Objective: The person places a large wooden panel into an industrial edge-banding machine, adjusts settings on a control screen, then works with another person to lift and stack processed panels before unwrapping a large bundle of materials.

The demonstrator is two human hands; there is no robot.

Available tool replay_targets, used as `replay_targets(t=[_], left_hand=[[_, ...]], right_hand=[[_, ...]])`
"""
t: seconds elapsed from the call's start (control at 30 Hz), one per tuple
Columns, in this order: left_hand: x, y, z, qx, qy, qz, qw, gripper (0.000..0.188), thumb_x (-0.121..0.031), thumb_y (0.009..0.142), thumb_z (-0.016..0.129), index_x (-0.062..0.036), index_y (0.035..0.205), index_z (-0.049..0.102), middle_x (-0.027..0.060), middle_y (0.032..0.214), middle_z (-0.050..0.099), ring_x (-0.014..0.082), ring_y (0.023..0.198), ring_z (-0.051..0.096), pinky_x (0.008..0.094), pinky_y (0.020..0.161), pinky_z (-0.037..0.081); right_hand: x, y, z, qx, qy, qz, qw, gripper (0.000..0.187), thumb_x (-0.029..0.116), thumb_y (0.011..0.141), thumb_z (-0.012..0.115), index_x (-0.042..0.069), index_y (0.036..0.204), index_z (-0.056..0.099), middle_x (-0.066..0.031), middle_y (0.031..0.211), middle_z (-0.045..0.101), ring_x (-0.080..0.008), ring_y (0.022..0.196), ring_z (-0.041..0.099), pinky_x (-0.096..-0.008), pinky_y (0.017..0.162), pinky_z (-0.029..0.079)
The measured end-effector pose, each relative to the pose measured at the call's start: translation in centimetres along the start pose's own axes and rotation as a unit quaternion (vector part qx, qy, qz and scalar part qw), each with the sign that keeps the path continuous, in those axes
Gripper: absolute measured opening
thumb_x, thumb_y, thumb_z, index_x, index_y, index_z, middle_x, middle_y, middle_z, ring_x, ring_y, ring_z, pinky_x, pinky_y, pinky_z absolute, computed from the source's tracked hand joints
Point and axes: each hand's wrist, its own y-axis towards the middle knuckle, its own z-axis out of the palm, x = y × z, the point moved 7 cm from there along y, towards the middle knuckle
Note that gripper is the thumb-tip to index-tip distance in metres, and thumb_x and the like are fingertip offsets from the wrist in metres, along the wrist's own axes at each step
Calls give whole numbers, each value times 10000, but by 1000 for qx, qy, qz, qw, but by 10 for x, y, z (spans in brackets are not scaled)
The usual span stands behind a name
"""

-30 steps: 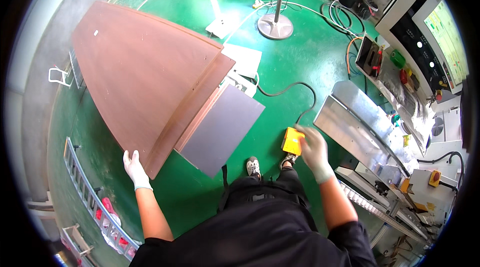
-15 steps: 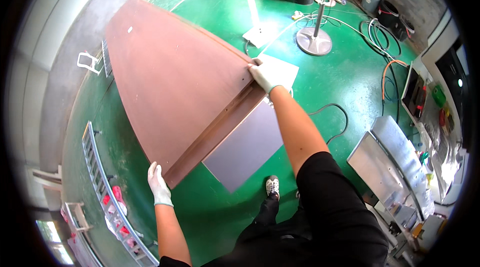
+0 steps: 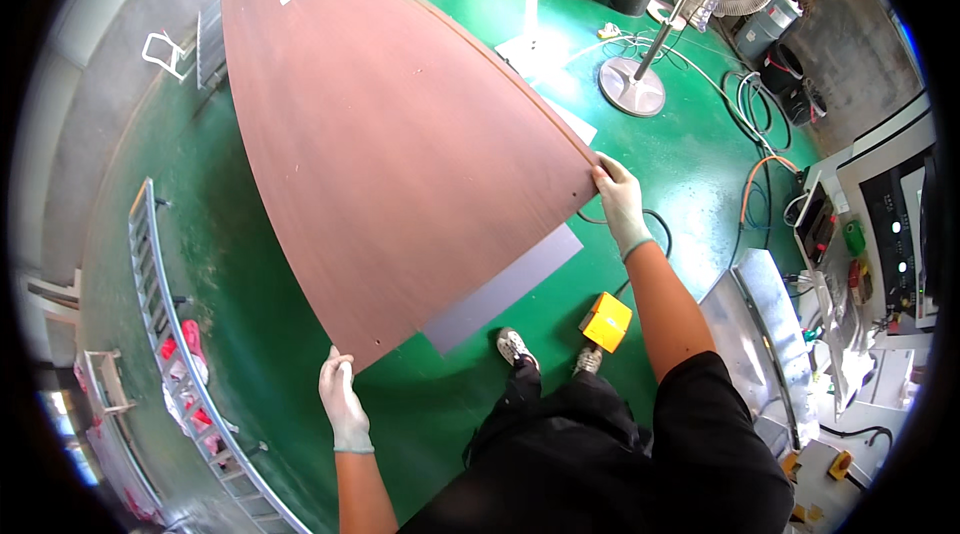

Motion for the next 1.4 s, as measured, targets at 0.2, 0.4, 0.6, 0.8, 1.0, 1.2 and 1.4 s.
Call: replay_targets(t=[0.2,0.4,0.6,0.8,1.0,1.2,1.4], left_hand=[[46,-22,8,30,-183,-121,975,422,-294,1026,586,-31,1351,528,108,1323,586,220,1226,548,404,1045,440],[51,25,36,37,-232,-132,963,721,-435,998,643,30,1492,401,152,1485,490,272,1351,482,431,1129,400],[43,20,40,102,-215,-158,958,664,-463,1057,522,37,1478,404,164,1464,511,305,1306,538,451,1117,436],[36,-9,72,242,-222,-188,925,601,-459,1085,448,45,1412,445,174,1347,580,290,1212,602,444,1060,494],[30,-67,75,424,-213,-237,848,541,-451,1081,468,33,1314,529,151,1278,627,257,1158,639,406,975,547],[27,-141,38,527,-164,-373,746,498,-379,1098,432,-41,1461,389,173,1429,519,305,1279,568,498,1086,490],[47,-205,23,563,-126,-372,727,495,-303,1086,477,-72,1499,333,187,1467,468,348,1307,531,517,1130,439]], right_hand=[[-14,-119,-4,-133,247,198,939,366,354,981,663,109,1220,533,64,795,425,-73,686,423,-254,615,370],[-31,-308,159,371,207,380,822,656,513,1007,601,-75,1292,542,-225,1245,645,-314,1162,655,-428,1031,506],[-32,-328,206,401,156,369,824,738,612,961,618,-65,1255,618,-182,1194,698,-263,1131,670,-371,935,528],[4,-407,224,248,215,324,887,640,558,957,655,-14,1244,679,-112,1137,718,-192,1071,660,-330,950,522],[5,-449,167,185,154,320,916,501,389,929,751,-49,1165,690,-106,1055,727,-119,969,653,-292,877,527],[28,-516,120,111,190,251,942,519,350,910,759,-65,1209,664,-133,1103,720,-184,1035,650,-334,936,513],[35,-573,73,52,289,240,925,425,248,911,755,-40,1210,659,-103,1125,710,-160,1007,647,-316,921,514]])
